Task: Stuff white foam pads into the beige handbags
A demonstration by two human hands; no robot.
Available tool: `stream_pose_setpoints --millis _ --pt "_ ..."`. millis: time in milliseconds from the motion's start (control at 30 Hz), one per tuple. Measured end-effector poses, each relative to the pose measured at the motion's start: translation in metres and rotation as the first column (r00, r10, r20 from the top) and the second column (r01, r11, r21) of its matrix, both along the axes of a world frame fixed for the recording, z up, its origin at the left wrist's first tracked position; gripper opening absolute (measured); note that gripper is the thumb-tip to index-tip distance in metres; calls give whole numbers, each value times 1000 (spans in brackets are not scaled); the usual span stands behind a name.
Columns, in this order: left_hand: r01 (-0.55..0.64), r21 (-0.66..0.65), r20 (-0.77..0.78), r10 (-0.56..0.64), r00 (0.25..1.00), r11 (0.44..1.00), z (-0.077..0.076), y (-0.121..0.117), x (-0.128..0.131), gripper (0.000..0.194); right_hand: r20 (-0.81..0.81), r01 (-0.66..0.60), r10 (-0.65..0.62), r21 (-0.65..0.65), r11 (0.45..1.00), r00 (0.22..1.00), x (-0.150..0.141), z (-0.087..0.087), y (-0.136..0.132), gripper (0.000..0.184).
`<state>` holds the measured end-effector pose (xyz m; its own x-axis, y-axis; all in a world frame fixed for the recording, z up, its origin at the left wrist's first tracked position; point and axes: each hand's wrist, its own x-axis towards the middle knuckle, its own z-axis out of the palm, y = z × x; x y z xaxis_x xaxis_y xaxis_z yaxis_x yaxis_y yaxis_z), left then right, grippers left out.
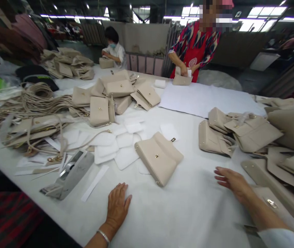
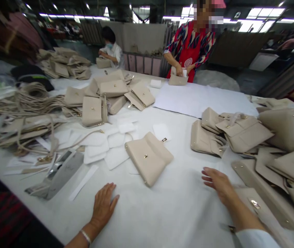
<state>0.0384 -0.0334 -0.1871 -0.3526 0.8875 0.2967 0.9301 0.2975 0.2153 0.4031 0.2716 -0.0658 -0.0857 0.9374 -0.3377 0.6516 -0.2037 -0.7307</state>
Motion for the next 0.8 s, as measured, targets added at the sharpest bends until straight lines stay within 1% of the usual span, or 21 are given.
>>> stream_pose_setpoints --millis 33,67,133,167,233,267,333,400,467,567,633,700,767,800 --pt "4 -13 -34 -4 999 1000 -5 -1 1 39 13 -56 56 -10 998 998 -19 -8 9 47" --pt "5 -20 -64 -6 998 1000 -8 -2 2 40 56 -139 139 -3 990 989 -42 -17 18 54" --pt "2 -22 -114 -4 993 1000 -11 -4 3 42 212 -323 307 44 945 928 -96 -33 34 63" --pt "3 -23 -133 -6 991 1000 -12 -5 2 42 282 -388 364 32 921 888 -123 -39 41 62" --pt "1 -31 -156 -6 988 1000 -12 -5 1 42 363 -440 416 -18 898 834 -166 -48 51 51" --pt "-1 -38 -161 -5 987 999 -11 -5 1 42 378 -444 423 -34 895 824 -180 -50 54 45" --pt "-5 -50 -160 -3 987 999 -10 -4 0 42 393 -461 432 -22 887 812 -197 -49 58 38" --pt "-6 -55 -148 -2 989 998 -9 -4 1 42 389 -499 457 10 866 800 -201 -40 55 35" --pt "-5 -50 -126 -2 992 999 -9 -4 2 41 347 -539 482 86 838 804 -198 -21 44 35" --pt "-5 -25 -68 4 998 1000 -8 -2 2 41 161 -537 513 276 797 843 -191 22 10 37" --pt "-11 6 9 11 1000 1000 -5 -1 0 37 53 -542 562 350 764 826 -185 51 -19 38" --pt "-73 73 137 63 989 995 6 0 -2 29 48 -594 621 357 721 782 -179 72 -47 38" --pt "-146 167 266 98 959 975 26 -1 -2 25 64 -632 655 351 691 753 -171 81 -69 37" --pt "-156 220 303 85 949 963 39 -2 0 25 49 -637 664 343 691 747 -167 83 -78 36"
